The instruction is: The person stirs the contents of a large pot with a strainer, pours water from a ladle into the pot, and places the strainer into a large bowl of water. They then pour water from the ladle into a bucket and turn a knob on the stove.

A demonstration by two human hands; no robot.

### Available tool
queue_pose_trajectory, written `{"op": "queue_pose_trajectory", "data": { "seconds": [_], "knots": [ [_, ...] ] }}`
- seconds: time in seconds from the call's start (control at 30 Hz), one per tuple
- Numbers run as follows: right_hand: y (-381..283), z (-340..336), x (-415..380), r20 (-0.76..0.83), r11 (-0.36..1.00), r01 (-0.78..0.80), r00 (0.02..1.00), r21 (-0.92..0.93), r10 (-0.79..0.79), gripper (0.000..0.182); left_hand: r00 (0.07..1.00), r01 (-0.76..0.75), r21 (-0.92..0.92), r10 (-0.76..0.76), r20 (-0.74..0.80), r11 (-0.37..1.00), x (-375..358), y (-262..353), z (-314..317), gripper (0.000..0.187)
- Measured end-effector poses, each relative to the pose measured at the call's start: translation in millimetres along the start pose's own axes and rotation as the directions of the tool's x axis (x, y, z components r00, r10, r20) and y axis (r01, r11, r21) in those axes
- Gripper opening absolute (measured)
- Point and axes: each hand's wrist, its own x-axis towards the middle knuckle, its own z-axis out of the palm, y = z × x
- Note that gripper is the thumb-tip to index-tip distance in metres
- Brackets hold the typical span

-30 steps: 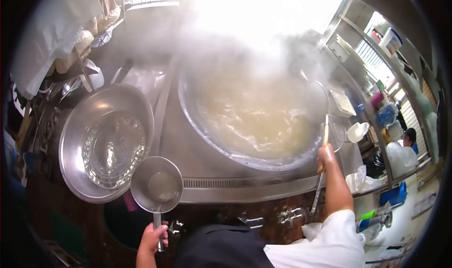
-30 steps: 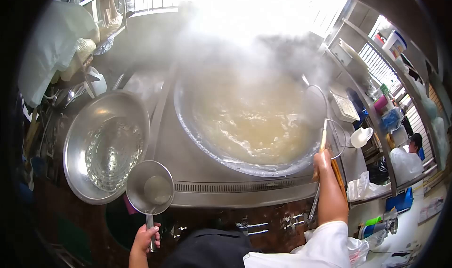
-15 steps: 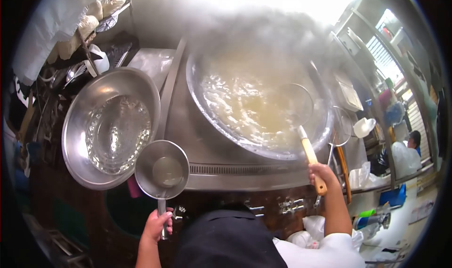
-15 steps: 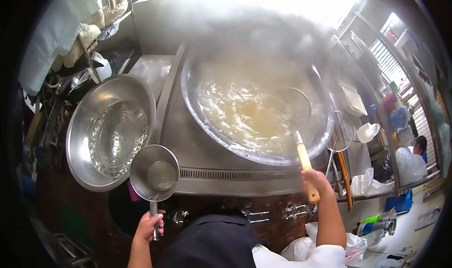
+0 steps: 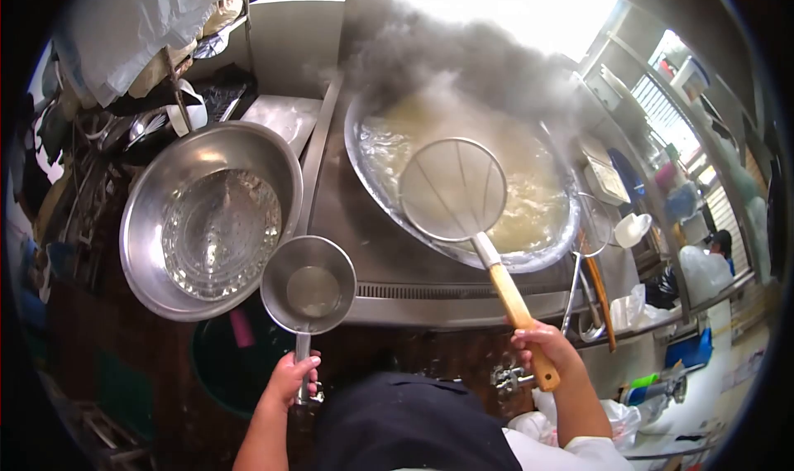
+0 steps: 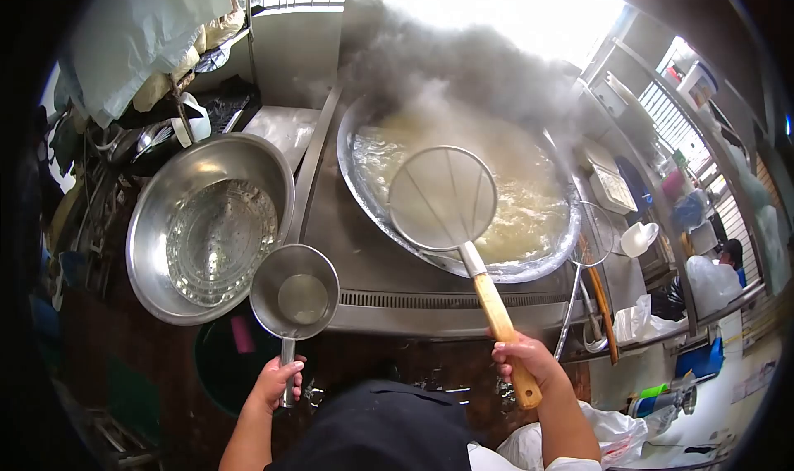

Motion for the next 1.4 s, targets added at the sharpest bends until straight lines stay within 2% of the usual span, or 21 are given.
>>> {"op": "queue_pose_trajectory", "data": {
  "seconds": [0.23, 0.33, 0.47, 0.53, 0.63, 0.7, 0.77, 0.83, 0.87, 0.9, 0.93, 0.97, 1.0, 1.03, 1.07, 1.17, 1.2, 1.23, 1.3, 1.37, 1.4],
  "knots": [
    [77, 20, 38, -0.102, 0.936, 0.231, 0.959, -0.264, -0.265, 0.042, 0.999, 0.034, 0.041, -0.033, -0.024, 0.999, 2, 2, -4, 0.036],
    [91, 45, 39, -0.17, 0.736, 0.333, 0.84, -0.59, -0.516, 0.051, 1.0, 0.018, 0.054, -0.017, -0.023, 0.998, 3, 2, -4, 0.035],
    [91, 45, 38, -0.102, 0.678, 0.382, 0.823, -0.628, -0.559, 0.051, 0.999, 0.03, 0.076, -0.028, -0.03, 0.997, 3, 6, -2, 0.036],
    [85, 42, 44, -0.13, 0.519, 0.262, 0.788, -0.813, -0.602, 0.051, 0.999, 0.043, 0.049, -0.042, -0.023, 0.998, 5, 4, -4, 0.034],
    [75, 42, 50, -0.071, 0.469, 0.361, 0.727, -0.806, -0.683, 0.05, 0.999, 0.041, 0.068, -0.039, -0.036, 0.997, 6, 4, -5, 0.033],
    [56, 40, 52, -0.103, 0.521, 0.399, 0.712, -0.754, -0.695, 0.044, 0.999, 0.029, 0.072, -0.027, -0.028, 0.997, 8, 2, -6, 0.033],
    [30, 30, 60, -0.112, 0.431, 0.436, 0.588, -0.79, -0.801, 0.043, 0.999, 0.043, 0.048, -0.042, -0.033, 0.998, 9, 2, -5, 0.033],
    [6, 1, 80, -0.28, 0.574, 0.376, 0.6, -0.728, -0.749, 0.037, 0.999, 0.034, 0.055, -0.031, -0.042, 0.998, 10, 4, -3, 0.032],
    [-11, -10, 81, -0.285, 0.533, 0.37, 0.547, -0.761, -0.787, 0.037, 0.999, 0.027, 0.066, -0.024, -0.043, 0.997, 9, 5, -3, 0.032],
    [-9, -56, 111, -0.206, 0.362, 0.312, 0.437, -0.878, -0.875, 0.037, 0.997, 0.029, 0.047, -0.026, -0.07, 0.998, 7, 5, -2, 0.032],
    [-12, -80, 125, -0.318, 0.521, 0.458, 0.449, -0.721, -0.835, 0.034, 0.997, 0.052, 0.051, -0.049, -0.058, 0.997, 6, 7, -1, 0.033],
    [-28, -90, 122, -0.396, 0.645, 0.46, 0.528, -0.61, -0.751, 0.03, 0.996, 0.073, 0.05, -0.071, -0.048, 0.996, 6, 9, 0, 0.034],
    [-37, -117, 137, -0.406, 0.683, 0.522, 0.554, -0.511, -0.727, 0.026, 0.994, 0.083, 0.051, -0.08, -0.069, 0.995, 5, 9, 2, 0.034],
    [-59, -115, 130, -0.498, 0.79, 0.476, 0.614, -0.386, -0.613, 0.022, 0.991, 0.086, 0.018, -0.083, -0.102, 0.996, 4, 9, 4, 0.034],
    [-72, -145, 144, -0.499, 0.792, 0.456, 0.615, -0.407, -0.611, 0.017, 0.991, 0.088, 0.023, -0.086, -0.1, 0.996, 3, 10, 6, 0.031],
    [-122, -212, 185, -0.618, 0.81, 0.363, 0.523, -0.461, -0.587, 0.026, 0.987, 0.096, 0.0, -0.095, -0.131, 0.995, -2, 13, 10, 0.031],
    [-133, -267, 219, -0.595, 0.752, 0.345, 0.463, -0.561, -0.657, 0.027, 0.987, 0.086, 0.002, -0.085, -0.139, 0.996, -3, 13, 11, 0.033],
    [-156, -254, 215, -0.642, 0.763, 0.267, 0.42, -0.589, -0.642, 0.026, 0.987, 0.078, 0.008, -0.076, -0.142, 0.997, -3, 13, 13, 0.035],
    [-181, -299, 254, -0.714, 0.768, 0.049, 0.335, -0.639, -0.615, 0.025, 0.983, 0.09, 0.001, -0.089, -0.163, 0.996, -3, 11, 13, 0.034],
    [-192, -326, 287, -0.7, 0.661, -0.25, 0.382, -0.707, -0.604, 0.023, 0.981, 0.086, 0.002, -0.084, -0.177, 0.996, -4, 15, 18, 0.034],
    [-194, -325, 305, -0.695, 0.659, -0.244, 0.385, -0.711, -0.607, 0.023, 0.982, 0.076, -0.002, -0.075, -0.175, 0.997, -2, 10, 16, 0.033]
  ]
}}
